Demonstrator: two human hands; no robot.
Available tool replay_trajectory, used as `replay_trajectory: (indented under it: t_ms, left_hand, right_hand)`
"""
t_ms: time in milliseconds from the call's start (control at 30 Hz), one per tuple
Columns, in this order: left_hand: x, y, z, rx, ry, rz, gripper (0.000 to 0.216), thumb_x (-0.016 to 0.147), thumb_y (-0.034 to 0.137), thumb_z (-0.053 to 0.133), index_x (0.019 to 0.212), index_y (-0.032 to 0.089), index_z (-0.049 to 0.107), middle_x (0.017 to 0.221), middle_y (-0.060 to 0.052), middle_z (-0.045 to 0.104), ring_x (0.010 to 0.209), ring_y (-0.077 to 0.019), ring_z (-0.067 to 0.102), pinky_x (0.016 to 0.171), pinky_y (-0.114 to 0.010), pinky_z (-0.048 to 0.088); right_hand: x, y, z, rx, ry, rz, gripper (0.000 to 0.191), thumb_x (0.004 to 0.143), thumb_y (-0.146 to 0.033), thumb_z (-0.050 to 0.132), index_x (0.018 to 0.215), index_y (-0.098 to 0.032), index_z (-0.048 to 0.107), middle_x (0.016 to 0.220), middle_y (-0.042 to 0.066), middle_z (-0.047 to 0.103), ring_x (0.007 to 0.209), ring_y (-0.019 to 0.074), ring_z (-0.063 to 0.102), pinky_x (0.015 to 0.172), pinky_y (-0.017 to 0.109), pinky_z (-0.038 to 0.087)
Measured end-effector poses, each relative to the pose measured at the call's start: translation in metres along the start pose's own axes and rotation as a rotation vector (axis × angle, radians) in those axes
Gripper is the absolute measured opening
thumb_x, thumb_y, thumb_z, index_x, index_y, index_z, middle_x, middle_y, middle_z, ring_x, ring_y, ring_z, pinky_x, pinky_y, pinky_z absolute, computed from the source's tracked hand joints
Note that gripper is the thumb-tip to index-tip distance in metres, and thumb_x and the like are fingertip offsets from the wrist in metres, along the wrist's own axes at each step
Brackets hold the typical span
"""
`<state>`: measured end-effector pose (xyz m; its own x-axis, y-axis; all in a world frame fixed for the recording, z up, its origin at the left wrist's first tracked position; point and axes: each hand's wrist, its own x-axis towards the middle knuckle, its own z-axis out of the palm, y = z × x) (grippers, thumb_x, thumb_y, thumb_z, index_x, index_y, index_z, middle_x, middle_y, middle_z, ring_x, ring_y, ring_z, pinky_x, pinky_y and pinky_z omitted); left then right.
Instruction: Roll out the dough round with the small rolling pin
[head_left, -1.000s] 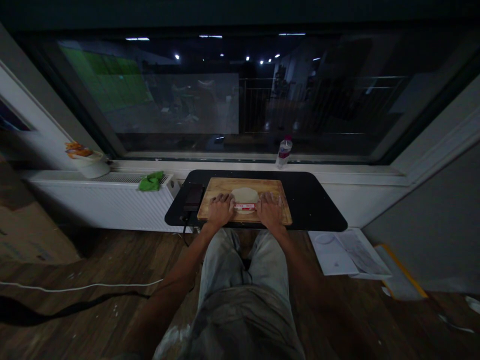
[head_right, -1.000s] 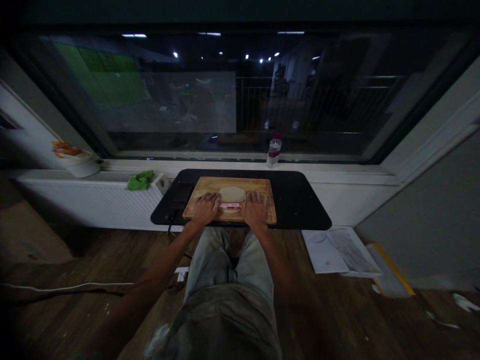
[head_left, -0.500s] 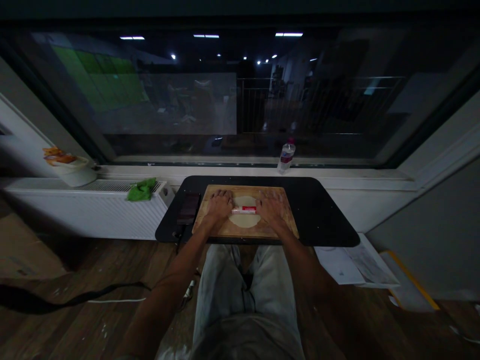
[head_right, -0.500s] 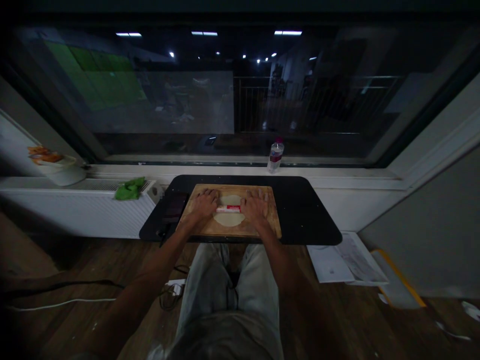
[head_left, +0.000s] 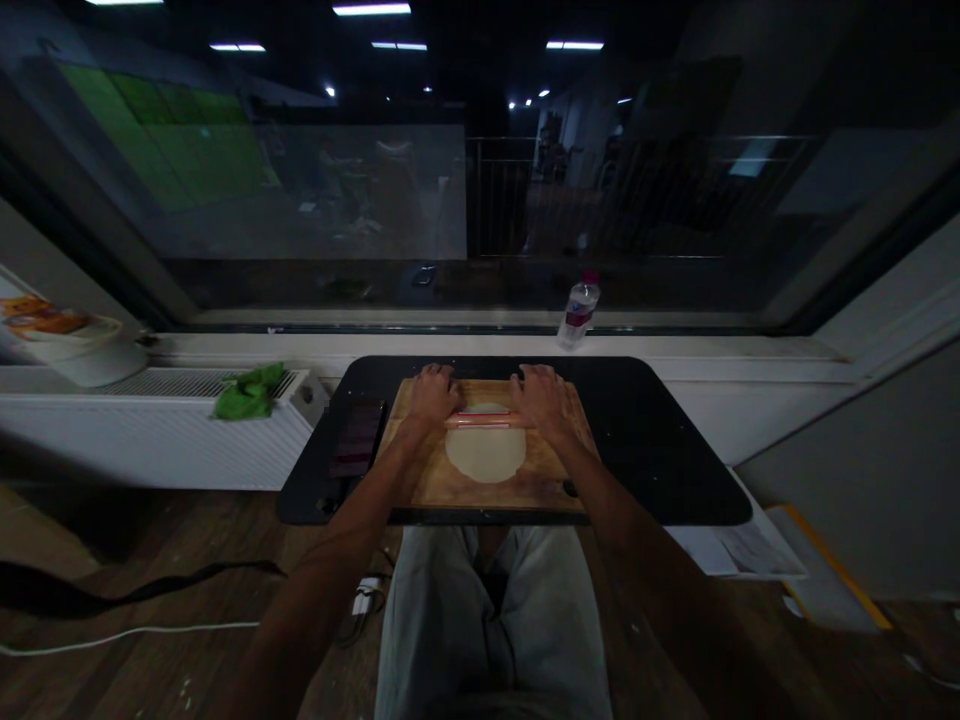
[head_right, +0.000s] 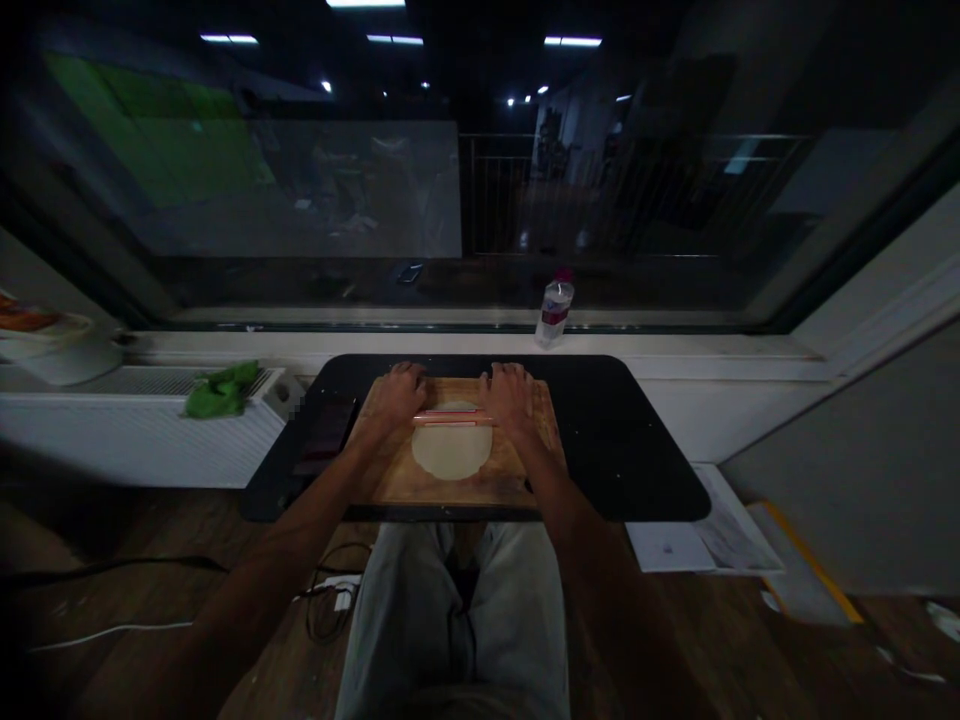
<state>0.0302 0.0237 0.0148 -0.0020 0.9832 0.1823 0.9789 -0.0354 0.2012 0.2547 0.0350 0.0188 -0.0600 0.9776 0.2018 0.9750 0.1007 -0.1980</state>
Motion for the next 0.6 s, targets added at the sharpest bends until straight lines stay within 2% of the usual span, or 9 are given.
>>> replay_trajectory:
  t_ms: [133, 233, 433, 600]
  left_hand:
    - [-0.001, -0.001, 0.007, 0.045, -0.06, -0.01, 0.037, 0.108, 0.019, 0.051, 0.132, 0.013, 0.078, 0.138, -0.02, 0.078, 0.139, -0.034, 0.067, 0.122, -0.047, 0.052]
    - [-0.011, -0.001, 0.014, 0.077, -0.056, -0.059, 0.037, 0.109, 0.023, 0.052, 0.134, 0.015, 0.078, 0.146, -0.021, 0.074, 0.148, -0.0388, 0.061, 0.125, -0.054, 0.049]
    - [-0.037, 0.006, 0.017, 0.117, -0.061, -0.074, 0.051, 0.109, 0.028, 0.055, 0.158, 0.016, 0.061, 0.166, -0.023, 0.06, 0.165, -0.0427, 0.044, 0.131, -0.062, 0.042]
    - [-0.065, 0.014, 0.012, 0.123, -0.094, -0.049, 0.061, 0.111, 0.028, 0.049, 0.17, 0.012, 0.051, 0.173, -0.026, 0.053, 0.168, -0.0418, 0.041, 0.135, -0.058, 0.038]
  right_hand:
    - [0.005, 0.002, 0.007, -0.034, -0.03, -0.059, 0.048, 0.117, -0.039, 0.045, 0.15, -0.015, 0.071, 0.15, 0.021, 0.073, 0.142, 0.0343, 0.06, 0.121, 0.047, 0.045]
    - [0.004, 0.004, 0.009, -0.055, -0.112, -0.095, 0.053, 0.117, -0.038, 0.043, 0.161, -0.017, 0.064, 0.161, 0.02, 0.067, 0.153, 0.0349, 0.053, 0.128, 0.051, 0.039]
    - [-0.009, 0.01, 0.007, -0.079, -0.241, -0.137, 0.066, 0.117, -0.04, 0.038, 0.18, -0.022, 0.042, 0.185, 0.016, 0.042, 0.175, 0.0384, 0.026, 0.139, 0.065, 0.022]
    - [-0.02, 0.013, 0.0, -0.084, -0.322, -0.196, 0.072, 0.116, -0.044, 0.039, 0.184, -0.021, 0.032, 0.192, 0.015, 0.027, 0.178, 0.0378, 0.02, 0.142, 0.06, 0.019]
